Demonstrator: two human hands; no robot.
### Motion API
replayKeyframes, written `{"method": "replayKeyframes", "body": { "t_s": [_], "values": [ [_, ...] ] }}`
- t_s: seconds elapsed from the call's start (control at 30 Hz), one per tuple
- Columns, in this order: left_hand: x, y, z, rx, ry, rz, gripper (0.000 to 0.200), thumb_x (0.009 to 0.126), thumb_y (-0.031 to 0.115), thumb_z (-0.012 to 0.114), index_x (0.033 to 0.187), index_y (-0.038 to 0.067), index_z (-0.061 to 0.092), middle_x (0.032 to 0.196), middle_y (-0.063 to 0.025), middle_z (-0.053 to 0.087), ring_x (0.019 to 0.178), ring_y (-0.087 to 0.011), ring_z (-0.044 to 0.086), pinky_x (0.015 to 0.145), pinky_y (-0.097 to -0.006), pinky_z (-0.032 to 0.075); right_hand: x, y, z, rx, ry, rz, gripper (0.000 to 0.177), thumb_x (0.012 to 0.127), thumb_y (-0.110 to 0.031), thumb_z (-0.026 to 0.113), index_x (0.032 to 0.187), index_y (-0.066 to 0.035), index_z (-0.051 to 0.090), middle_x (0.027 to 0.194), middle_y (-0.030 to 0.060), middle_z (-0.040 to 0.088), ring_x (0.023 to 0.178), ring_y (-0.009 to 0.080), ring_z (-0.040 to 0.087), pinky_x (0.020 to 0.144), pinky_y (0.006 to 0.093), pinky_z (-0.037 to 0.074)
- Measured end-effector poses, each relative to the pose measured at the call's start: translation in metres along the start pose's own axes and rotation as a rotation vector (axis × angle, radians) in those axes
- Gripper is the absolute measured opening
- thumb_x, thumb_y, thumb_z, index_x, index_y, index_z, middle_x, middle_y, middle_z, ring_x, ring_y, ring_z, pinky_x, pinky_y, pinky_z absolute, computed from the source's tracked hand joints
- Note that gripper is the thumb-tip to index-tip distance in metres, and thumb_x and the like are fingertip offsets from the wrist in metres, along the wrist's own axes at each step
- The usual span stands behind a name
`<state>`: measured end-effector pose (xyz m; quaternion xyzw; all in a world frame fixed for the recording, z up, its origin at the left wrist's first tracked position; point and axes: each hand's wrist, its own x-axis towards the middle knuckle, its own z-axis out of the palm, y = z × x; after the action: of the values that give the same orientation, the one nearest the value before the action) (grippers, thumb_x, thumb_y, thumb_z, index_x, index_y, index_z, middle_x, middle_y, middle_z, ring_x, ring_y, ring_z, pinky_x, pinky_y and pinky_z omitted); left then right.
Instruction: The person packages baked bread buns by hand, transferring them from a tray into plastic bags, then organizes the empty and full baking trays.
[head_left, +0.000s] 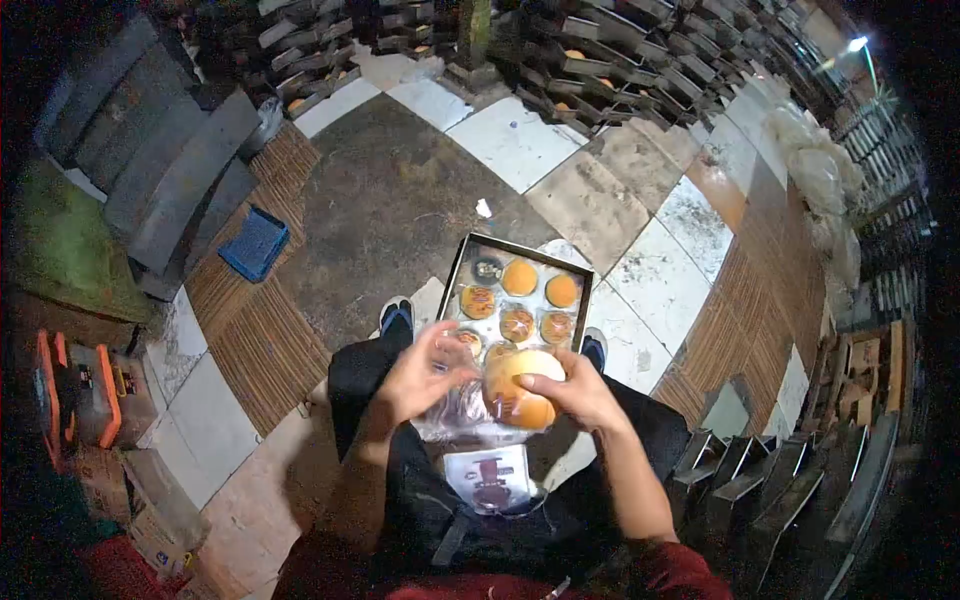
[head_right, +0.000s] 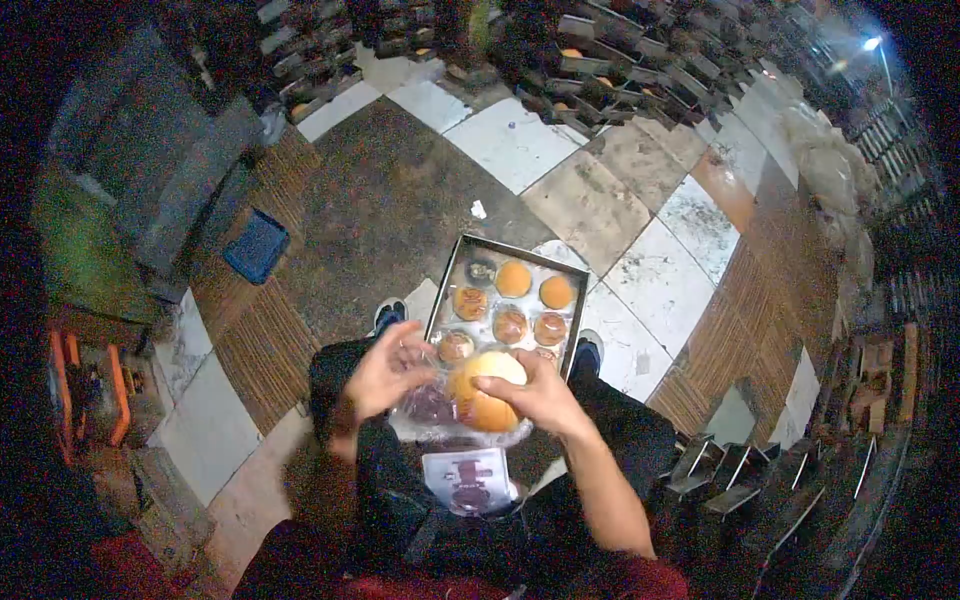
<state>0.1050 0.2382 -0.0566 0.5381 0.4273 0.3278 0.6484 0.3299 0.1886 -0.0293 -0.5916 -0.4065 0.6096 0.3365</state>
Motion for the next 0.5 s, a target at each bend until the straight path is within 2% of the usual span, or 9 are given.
{"method": "replayKeyframes", "body": {
  "t_s": [0.03, 0.1, 0.17, 0.27, 0.3, 0.33, 0.37, 0.43, 0.5],
  "values": [
    [-0.010, 0.015, 0.001, -0.003, 0.104, -0.006, 0.054, 0.075, 0.016, 0.069, 0.119, 0.002, 0.040, 0.109, -0.0112, 0.050, 0.089, -0.0156, 0.054, 0.072, -0.0266, 0.046, -0.011, 0.013, 0.005, 0.216, 0.054, 0.023, 0.043, 0.077, -0.021, 0.065, 0.108, 0.005, 0.049, 0.089, 0.0084, 0.060, 0.075, 0.0144, 0.059, 0.069, 0.0281, 0.048],
    [-0.028, 0.025, 0.002, 0.581, 0.665, 0.314, 0.053, 0.080, 0.012, 0.062, 0.123, 0.002, 0.034, 0.106, -0.0120, 0.050, 0.087, -0.0154, 0.052, 0.076, -0.0269, 0.043, -0.031, 0.013, 0.012, 0.706, 0.153, -0.098, 0.038, 0.083, -0.015, 0.057, 0.112, 0.005, 0.045, 0.101, 0.0123, 0.057, 0.087, 0.0173, 0.057, 0.077, 0.0302, 0.047],
    [-0.057, 0.042, 0.021, -0.055, 0.770, 0.262, 0.045, 0.084, 0.013, 0.055, 0.123, 0.004, 0.034, 0.117, -0.0098, 0.045, 0.095, -0.0160, 0.050, 0.080, -0.0264, 0.042, -0.047, 0.008, 0.026, 0.756, 0.321, -0.326, 0.040, 0.083, -0.016, 0.057, 0.115, 0.004, 0.041, 0.107, 0.0130, 0.053, 0.093, 0.0187, 0.055, 0.081, 0.0309, 0.046],
    [-0.089, 0.064, 0.064, -0.314, 0.514, 0.356, 0.059, 0.088, 0.013, 0.049, 0.134, 0.006, 0.014, 0.133, -0.0180, 0.027, 0.105, -0.0212, 0.045, 0.086, -0.0309, 0.040, -0.075, 0.022, 0.072, 0.342, 0.360, -0.440, 0.043, 0.086, -0.012, 0.050, 0.124, 0.003, 0.037, 0.111, 0.0119, 0.051, 0.096, 0.0191, 0.053, 0.083, 0.0282, 0.043],
    [-0.091, 0.071, 0.071, -0.370, 0.490, 0.398, 0.063, 0.088, 0.015, 0.050, 0.136, 0.008, 0.010, 0.136, -0.0183, 0.024, 0.109, -0.0230, 0.043, 0.088, -0.0319, 0.040, -0.101, 0.006, 0.092, 0.286, 0.219, -0.267, 0.045, 0.084, -0.013, 0.051, 0.123, 0.004, 0.038, 0.118, 0.0139, 0.048, 0.107, 0.0233, 0.049, 0.091, 0.0301, 0.038],
    [-0.090, 0.085, 0.065, -0.397, 0.437, 0.337, 0.065, 0.088, 0.019, 0.050, 0.137, 0.011, 0.007, 0.138, -0.0169, 0.021, 0.111, -0.0237, 0.041, 0.090, -0.0339, 0.039, -0.115, 0.009, 0.104, -0.106, 0.027, -0.676, 0.059, 0.079, -0.014, 0.058, 0.129, 0.003, 0.031, 0.131, 0.0169, 0.037, 0.123, 0.0260, 0.033, 0.100, 0.0346, 0.028],
    [-0.092, 0.095, 0.062, -0.592, 0.360, 0.288, 0.065, 0.088, 0.023, 0.051, 0.137, 0.014, 0.009, 0.137, -0.0168, 0.024, 0.111, -0.0229, 0.042, 0.092, -0.0347, 0.037, -0.125, 0.004, 0.116, -0.069, -0.056, -0.872, 0.080, 0.073, -0.021, 0.066, 0.135, 0.000, 0.020, 0.139, 0.0179, 0.023, 0.131, 0.0280, 0.017, 0.104, 0.0364, 0.018],
    [-0.106, 0.082, 0.072, -0.413, 0.033, 0.207, 0.070, 0.086, 0.024, 0.055, 0.137, 0.010, 0.009, 0.134, -0.0171, 0.029, 0.112, -0.0239, 0.042, 0.092, -0.0345, 0.038, -0.114, 0.032, 0.117, 0.128, -0.144, -0.898, 0.093, 0.070, -0.032, 0.069, 0.137, -0.002, 0.011, 0.140, 0.0169, 0.018, 0.131, 0.0306, 0.015, 0.105, 0.0389, 0.017],
    [-0.122, 0.065, 0.086, 0.019, -0.240, 0.288, 0.076, 0.084, 0.024, 0.058, 0.137, 0.005, 0.007, 0.131, -0.0165, 0.034, 0.113, -0.0249, 0.042, 0.092, -0.0352, 0.038, -0.143, -0.018, 0.113, 0.644, 0.080, -0.605, 0.090, 0.074, -0.039, 0.065, 0.137, -0.004, 0.011, 0.138, 0.0186, 0.021, 0.127, 0.0307, 0.024, 0.103, 0.0419, 0.022]
  ]
}}
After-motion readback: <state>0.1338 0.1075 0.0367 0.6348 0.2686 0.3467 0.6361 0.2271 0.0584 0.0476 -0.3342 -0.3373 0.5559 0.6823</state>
